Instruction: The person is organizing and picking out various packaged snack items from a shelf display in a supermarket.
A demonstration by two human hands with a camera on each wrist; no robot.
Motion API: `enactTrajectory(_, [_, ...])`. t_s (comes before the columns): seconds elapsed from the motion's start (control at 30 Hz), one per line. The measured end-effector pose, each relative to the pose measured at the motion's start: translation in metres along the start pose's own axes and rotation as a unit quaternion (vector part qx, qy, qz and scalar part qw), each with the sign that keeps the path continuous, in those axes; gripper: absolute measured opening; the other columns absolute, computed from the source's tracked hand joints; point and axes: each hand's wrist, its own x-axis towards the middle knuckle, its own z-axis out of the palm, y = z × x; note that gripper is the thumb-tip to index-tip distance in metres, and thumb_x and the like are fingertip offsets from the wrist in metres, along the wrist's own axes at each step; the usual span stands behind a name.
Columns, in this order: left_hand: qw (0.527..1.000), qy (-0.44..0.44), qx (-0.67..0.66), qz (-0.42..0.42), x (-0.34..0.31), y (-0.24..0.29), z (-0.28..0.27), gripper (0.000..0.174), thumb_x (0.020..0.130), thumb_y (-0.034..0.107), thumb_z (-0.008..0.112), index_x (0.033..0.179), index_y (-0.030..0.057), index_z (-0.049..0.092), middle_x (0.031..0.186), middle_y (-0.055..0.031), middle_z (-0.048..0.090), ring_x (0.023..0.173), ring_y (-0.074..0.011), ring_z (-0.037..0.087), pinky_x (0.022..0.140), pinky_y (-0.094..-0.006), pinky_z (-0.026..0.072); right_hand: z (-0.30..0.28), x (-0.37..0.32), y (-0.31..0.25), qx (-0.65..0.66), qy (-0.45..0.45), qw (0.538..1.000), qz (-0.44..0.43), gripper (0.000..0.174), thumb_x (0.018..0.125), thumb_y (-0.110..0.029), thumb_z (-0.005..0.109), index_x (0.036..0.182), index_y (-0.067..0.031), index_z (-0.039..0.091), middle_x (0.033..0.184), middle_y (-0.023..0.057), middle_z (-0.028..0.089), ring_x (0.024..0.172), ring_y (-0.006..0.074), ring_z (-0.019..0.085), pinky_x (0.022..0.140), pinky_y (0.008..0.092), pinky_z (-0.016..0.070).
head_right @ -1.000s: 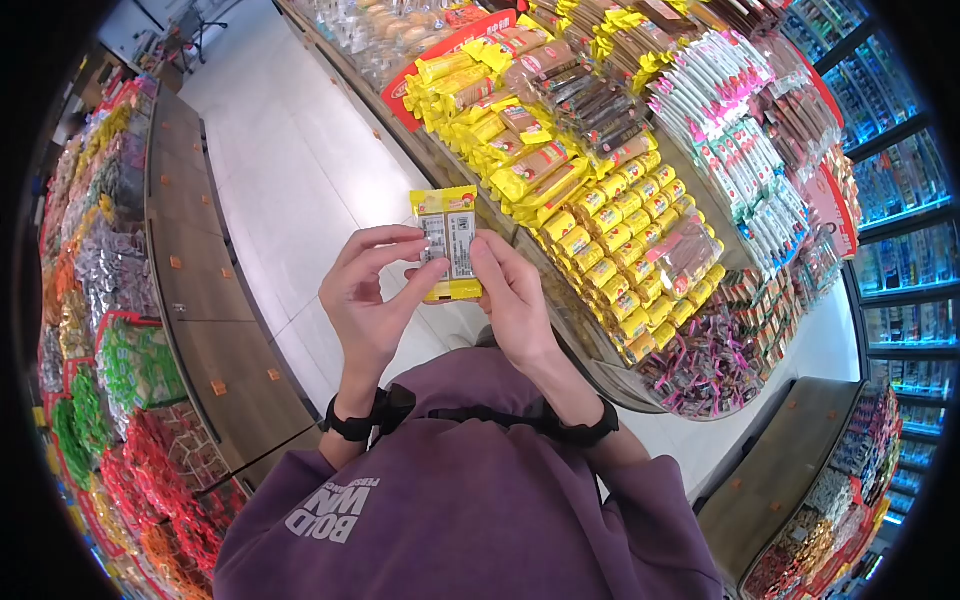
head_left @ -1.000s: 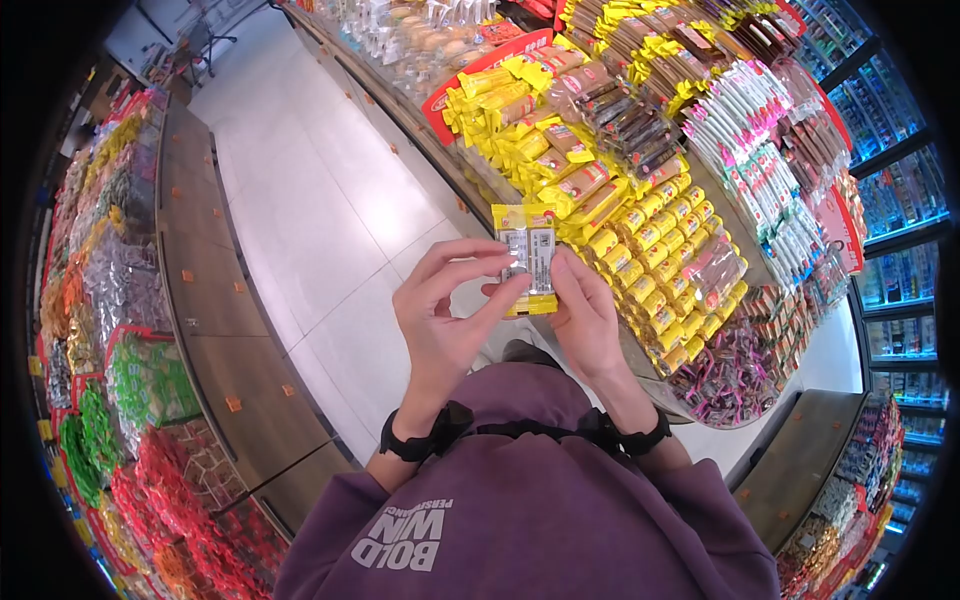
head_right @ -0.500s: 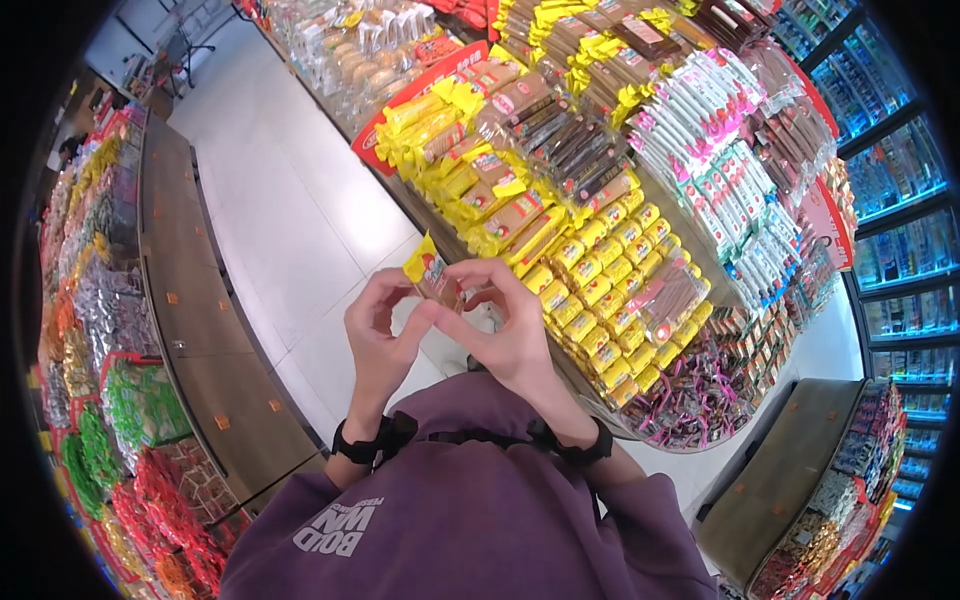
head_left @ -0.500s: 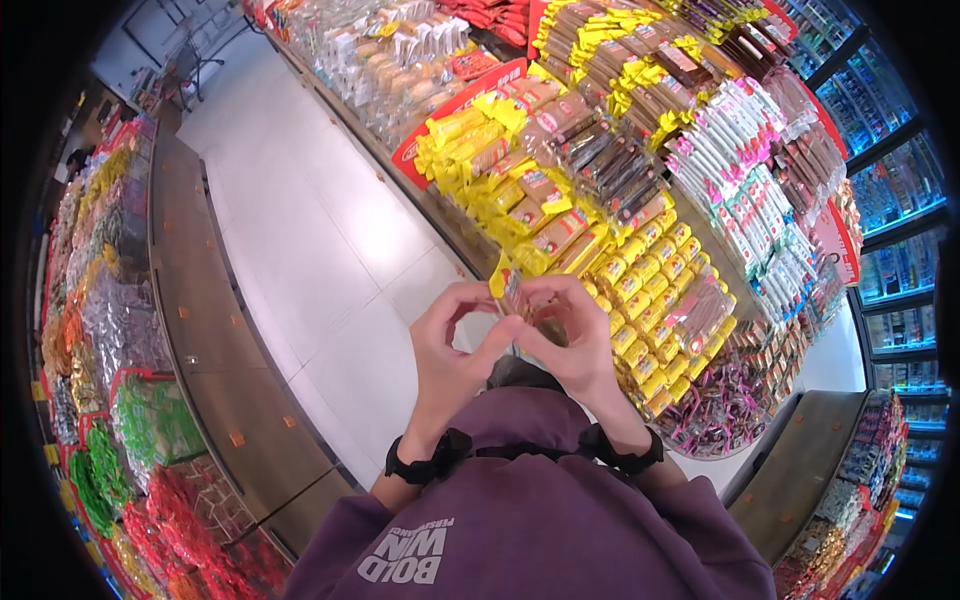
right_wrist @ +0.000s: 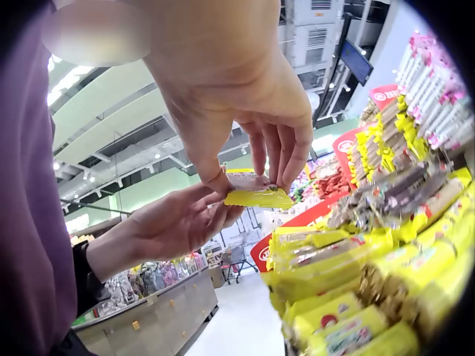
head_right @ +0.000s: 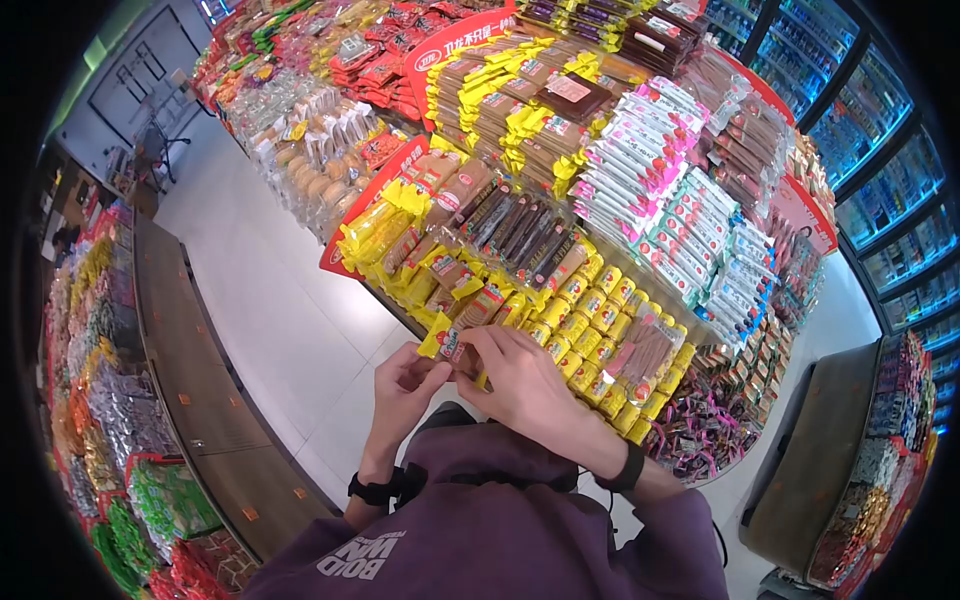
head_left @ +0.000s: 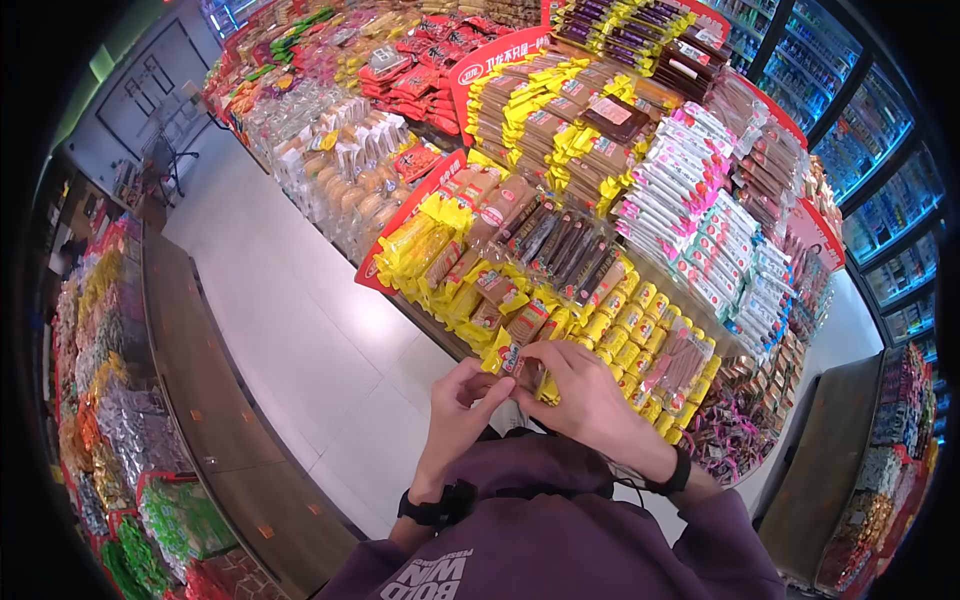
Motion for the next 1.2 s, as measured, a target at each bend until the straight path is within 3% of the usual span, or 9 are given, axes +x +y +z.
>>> enactTrajectory(0.1, [0.998, -0.006, -0.069, 0.013, 0.006, 0.01, 0.01, 0.019, 0.097, 0.005, 0.061, 0.112, -0.0054, 0.06, 0.103, -0.0122, 0.07, 0.088, -0.0169, 0.07, 0.082, -0.0285, 0.0561, -0.037, 0.027, -0.004, -0.088, 0.008, 0.994, -0.062, 0.034, 0.076, -0.013, 0.073, 0.105, -0.0021, 0.059, 0.091, 0.0156, 0.063, 0.087, 0.0345, 0.064, 0.079, 0.0439, 0.0517])
enactTrajectory(0.23, [1.0, -0.015, 0.01, 0.021, 0.016, 0.004, 0.0, 0.022, 0.1, 0.01, 0.055, 0.115, -0.0048, 0.06, 0.108, -0.0139, 0.069, 0.091, -0.0208, 0.07, 0.079, -0.0311, 0.0558, -0.082, 0.102, 0.011, -0.233, 0.082, 0.957, -0.154, 0.025, 0.079, -0.013, 0.069, 0.098, -0.0016, 0.058, 0.08, 0.014, 0.063, 0.08, 0.0334, 0.064, 0.073, 0.0461, 0.0508])
enactTrajectory(0.37, [0.999, 0.017, 0.042, 0.025, 0.013, 0.012, -0.008, 0.017, 0.099, 0.008, 0.057, 0.109, -0.0031, 0.064, 0.105, -0.0104, 0.071, 0.088, -0.0167, 0.07, 0.077, -0.0282, 0.0547, -0.106, 0.193, 0.061, -0.264, 0.089, 0.953, -0.116, 0.023, 0.076, -0.016, 0.071, 0.088, 0.0009, 0.061, 0.075, 0.018, 0.065, 0.072, 0.0382, 0.066, 0.068, 0.0487, 0.0531])
enactTrajectory(0.5, [0.996, 0.054, 0.065, 0.029, 0.005, 0.012, -0.021, 0.016, 0.099, 0.009, 0.057, 0.106, -0.0017, 0.066, 0.102, -0.0099, 0.071, 0.085, -0.0158, 0.07, 0.075, -0.0275, 0.0541, -0.109, 0.254, 0.092, -0.358, 0.067, 0.93, -0.054, 0.027, 0.079, -0.022, 0.069, 0.096, -0.0012, 0.066, 0.082, 0.0158, 0.07, 0.08, 0.0344, 0.069, 0.072, 0.0442, 0.0559])
enactTrajectory(0.63, [0.994, 0.08, 0.071, 0.02, -0.001, 0.012, -0.032, 0.016, 0.099, 0.01, 0.057, 0.105, -0.0013, 0.066, 0.1, -0.0095, 0.071, 0.084, -0.0155, 0.069, 0.074, -0.0277, 0.0538, -0.1, 0.272, 0.106, -0.339, 0.061, 0.936, -0.069, 0.023, 0.077, -0.02, 0.07, 0.084, 0.0016, 0.066, 0.082, 0.0226, 0.068, 0.08, 0.0397, 0.068, 0.071, 0.0482, 0.0555])
enactTrajectory(0.87, [0.993, 0.086, 0.069, 0.029, 0.002, 0.014, -0.033, 0.017, 0.1, 0.012, 0.057, 0.104, -0.0015, 0.066, 0.099, -0.0091, 0.071, 0.084, -0.0155, 0.069, 0.073, -0.0278, 0.0537, -0.091, 0.27, 0.124, -0.413, 0.052, 0.906, -0.08, 0.034, 0.084, -0.033, 0.072, 0.087, 0.0006, 0.067, 0.087, 0.021, 0.069, 0.086, 0.0369, 0.068, 0.074, 0.0465, 0.0551])
enactTrajectory(0.97, [0.992, 0.084, 0.085, 0.029, 0.004, 0.015, -0.03, 0.021, 0.101, 0.014, 0.055, 0.104, -0.0042, 0.065, 0.1, -0.0137, 0.07, 0.082, -0.0185, 0.069, 0.072, -0.0296, 0.0535, -0.071, 0.247, 0.099, -0.412, 0.165, 0.861, -0.25, 0.035, 0.086, -0.033, 0.071, 0.085, 0.0012, 0.065, 0.085, 0.0206, 0.068, 0.087, 0.0363, 0.068, 0.072, 0.046, 0.0545])
enactTrajectory(1.03, [0.993, 0.083, 0.073, 0.026, 0.004, 0.012, -0.03, 0.02, 0.101, 0.014, 0.056, 0.104, -0.0037, 0.065, 0.099, -0.0124, 0.071, 0.083, -0.0176, 0.069, 0.073, -0.029, 0.0534, -0.045, 0.214, 0.069, -0.304, 0.064, 0.931, -0.193, 0.037, 0.087, -0.034, 0.069, 0.084, 0.0024, 0.063, 0.078, 0.0191, 0.066, 0.08, 0.0376, 0.067, 0.069, 0.0473, 0.0541])
enactTrajectory(1.2, [0.995, 0.08, 0.064, 0.018, 0.006, 0.009, -0.031, 0.017, 0.1, 0.011, 0.056, 0.105, -0.0022, 0.066, 0.099, -0.0097, 0.071, 0.084, -0.0158, 0.068, 0.074, -0.0279, 0.0534, 0.017, 0.146, 0.073, -0.202, -0.132, 0.965, -0.107, 0.035, 0.09, -0.03, 0.064, 0.093, 0.0043, 0.059, 0.068, 0.0214, 0.063, 0.066, 0.042, 0.065, 0.06, 0.0472, 0.0539])
